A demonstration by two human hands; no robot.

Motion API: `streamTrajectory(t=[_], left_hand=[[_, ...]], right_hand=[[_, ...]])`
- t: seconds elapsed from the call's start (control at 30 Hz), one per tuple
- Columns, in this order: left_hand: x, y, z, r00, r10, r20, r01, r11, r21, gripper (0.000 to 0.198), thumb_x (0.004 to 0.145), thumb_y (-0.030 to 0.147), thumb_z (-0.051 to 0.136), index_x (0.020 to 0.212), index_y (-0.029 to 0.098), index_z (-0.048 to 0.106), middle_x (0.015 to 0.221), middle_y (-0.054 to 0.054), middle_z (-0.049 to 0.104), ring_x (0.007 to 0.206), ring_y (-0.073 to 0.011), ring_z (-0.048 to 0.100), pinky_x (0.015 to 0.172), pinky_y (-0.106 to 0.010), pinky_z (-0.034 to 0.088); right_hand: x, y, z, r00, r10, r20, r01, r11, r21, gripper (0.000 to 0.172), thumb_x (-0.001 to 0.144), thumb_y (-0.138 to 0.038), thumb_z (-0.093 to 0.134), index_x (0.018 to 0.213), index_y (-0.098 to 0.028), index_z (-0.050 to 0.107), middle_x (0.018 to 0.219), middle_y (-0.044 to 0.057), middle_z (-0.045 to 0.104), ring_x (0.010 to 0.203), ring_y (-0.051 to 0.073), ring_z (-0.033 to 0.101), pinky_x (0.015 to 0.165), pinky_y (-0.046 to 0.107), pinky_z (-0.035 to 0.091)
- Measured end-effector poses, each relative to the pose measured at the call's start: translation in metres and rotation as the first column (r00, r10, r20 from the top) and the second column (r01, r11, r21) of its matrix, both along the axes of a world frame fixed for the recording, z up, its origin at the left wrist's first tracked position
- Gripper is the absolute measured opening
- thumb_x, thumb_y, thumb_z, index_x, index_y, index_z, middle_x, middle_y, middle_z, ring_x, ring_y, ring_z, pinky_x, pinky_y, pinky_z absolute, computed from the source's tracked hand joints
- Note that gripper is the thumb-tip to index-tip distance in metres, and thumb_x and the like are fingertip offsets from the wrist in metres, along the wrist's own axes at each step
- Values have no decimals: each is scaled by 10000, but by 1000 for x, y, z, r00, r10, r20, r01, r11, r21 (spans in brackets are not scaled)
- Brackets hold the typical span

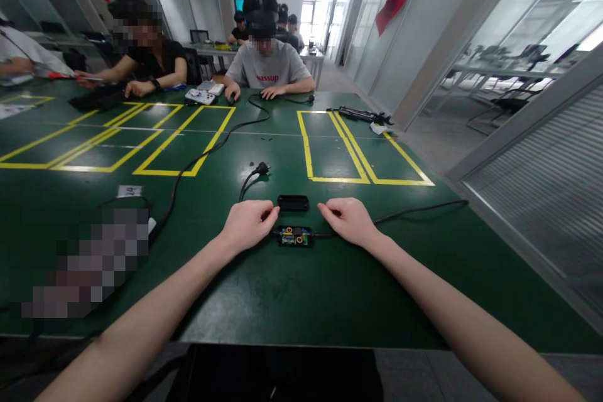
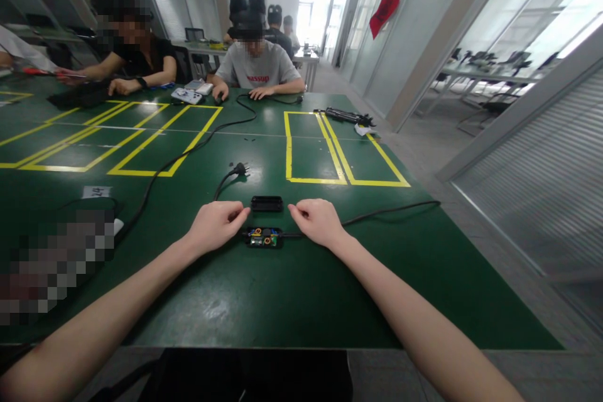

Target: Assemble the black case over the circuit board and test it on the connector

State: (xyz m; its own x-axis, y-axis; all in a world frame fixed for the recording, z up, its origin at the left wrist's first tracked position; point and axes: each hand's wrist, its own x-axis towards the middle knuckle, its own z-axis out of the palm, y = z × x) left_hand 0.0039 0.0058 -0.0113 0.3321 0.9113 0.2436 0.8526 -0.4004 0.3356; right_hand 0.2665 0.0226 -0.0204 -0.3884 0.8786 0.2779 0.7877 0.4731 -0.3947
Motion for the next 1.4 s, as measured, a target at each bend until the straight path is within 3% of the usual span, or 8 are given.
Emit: streamTrajectory(t=[0.4,0.6,0.9,1.17,1.27,1.4], left_hand=[[7,-2,-2,999,-13,-42,11,999,-43,392,954,350,500,597,207,574,556,-14,601,543,-175,556,531,-279,242],[9,-4,-1,998,5,-57,-9,997,-70,391,959,358,500,609,214,597,571,-19,625,566,-189,578,553,-284,262],[11,-2,1,994,64,-91,-71,995,-73,380,949,357,504,614,208,603,621,-41,656,610,-201,593,570,-293,250],[8,-1,8,983,114,-144,-130,986,-106,365,963,371,499,686,202,667,696,-55,709,695,-221,650,602,-292,313],[6,2,5,986,119,-120,-130,987,-94,323,956,372,516,730,204,674,725,-47,714,715,-219,652,607,-288,331],[3,10,1,990,138,14,-136,987,-83,307,981,360,478,819,204,687,820,-39,724,755,-207,648,632,-289,385]], right_hand=[[-12,-5,-1,993,77,89,-72,995,-63,524,971,-420,451,492,-214,407,452,-6,426,439,131,394,555,296,257],[-18,-7,1,979,84,188,-75,996,-53,466,939,-346,493,496,-210,440,448,-1,453,441,131,395,544,292,235],[-29,-6,5,951,-49,307,59,998,-25,425,935,-298,545,523,-209,591,517,49,594,516,181,526,565,313,240],[-41,-8,9,899,-184,397,183,982,40,410,992,-321,480,729,-185,763,674,95,727,630,200,652,593,282,324],[-39,-7,7,919,-176,353,178,984,28,375,977,-317,502,705,-188,727,659,72,709,615,193,634,577,285,303],[-29,-3,-1,982,-174,73,170,984,56,208,927,-318,590,782,-205,688,706,17,673,632,166,600,578,272,329]])
